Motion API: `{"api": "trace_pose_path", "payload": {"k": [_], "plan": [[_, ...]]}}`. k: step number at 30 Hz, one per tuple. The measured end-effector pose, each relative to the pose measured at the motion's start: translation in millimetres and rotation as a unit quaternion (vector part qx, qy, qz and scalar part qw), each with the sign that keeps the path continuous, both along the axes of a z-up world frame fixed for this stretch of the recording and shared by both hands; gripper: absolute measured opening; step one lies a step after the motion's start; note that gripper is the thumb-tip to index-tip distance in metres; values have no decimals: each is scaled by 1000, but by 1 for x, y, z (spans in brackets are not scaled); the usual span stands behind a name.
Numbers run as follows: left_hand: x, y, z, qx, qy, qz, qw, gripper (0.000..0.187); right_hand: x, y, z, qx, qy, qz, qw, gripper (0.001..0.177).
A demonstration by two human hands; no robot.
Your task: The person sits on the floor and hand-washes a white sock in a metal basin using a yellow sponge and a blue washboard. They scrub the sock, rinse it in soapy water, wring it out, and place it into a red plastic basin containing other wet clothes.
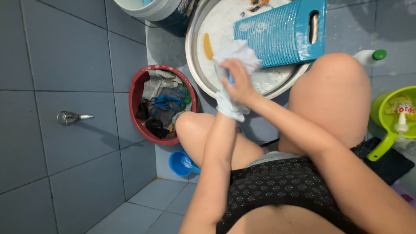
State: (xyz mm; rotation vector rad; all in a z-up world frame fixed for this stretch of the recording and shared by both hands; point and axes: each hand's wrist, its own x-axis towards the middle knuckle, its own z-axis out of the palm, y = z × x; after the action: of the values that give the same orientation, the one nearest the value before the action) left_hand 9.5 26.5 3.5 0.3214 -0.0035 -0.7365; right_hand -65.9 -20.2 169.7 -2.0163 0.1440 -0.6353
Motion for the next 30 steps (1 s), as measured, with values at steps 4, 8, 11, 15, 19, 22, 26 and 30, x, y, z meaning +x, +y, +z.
{"api": "trace_pose_path", "payload": {"k": [4,8,11,15,19,22,26,30], "plan": [[6,-22,2,-12,-9,-7,1000,55,38,-51,-55,59,-7,-174,983,33],[6,-10,5,-8,-7,-9,1000,55,41,-31,-92,7,-34,-171,985,44],[3,-16,6,-24,-1,-1,1000,55,40,-44,-100,102,27,-178,978,38],[-4,4,4,-12,5,1,1000,56,28,-26,-102,71,17,-162,984,42],[12,-4,10,-20,0,-5,1000,56,-5,24,-75,-91,-99,-102,986,36],[-2,1,5,-18,8,2,1000,56,28,-32,-76,160,7,-166,973,34],[6,10,8,-2,5,-17,1000,56,20,7,-80,148,4,-70,987,45],[-4,-8,1,-24,11,-8,1000,57,16,-15,-127,111,-67,-175,976,33]]}}
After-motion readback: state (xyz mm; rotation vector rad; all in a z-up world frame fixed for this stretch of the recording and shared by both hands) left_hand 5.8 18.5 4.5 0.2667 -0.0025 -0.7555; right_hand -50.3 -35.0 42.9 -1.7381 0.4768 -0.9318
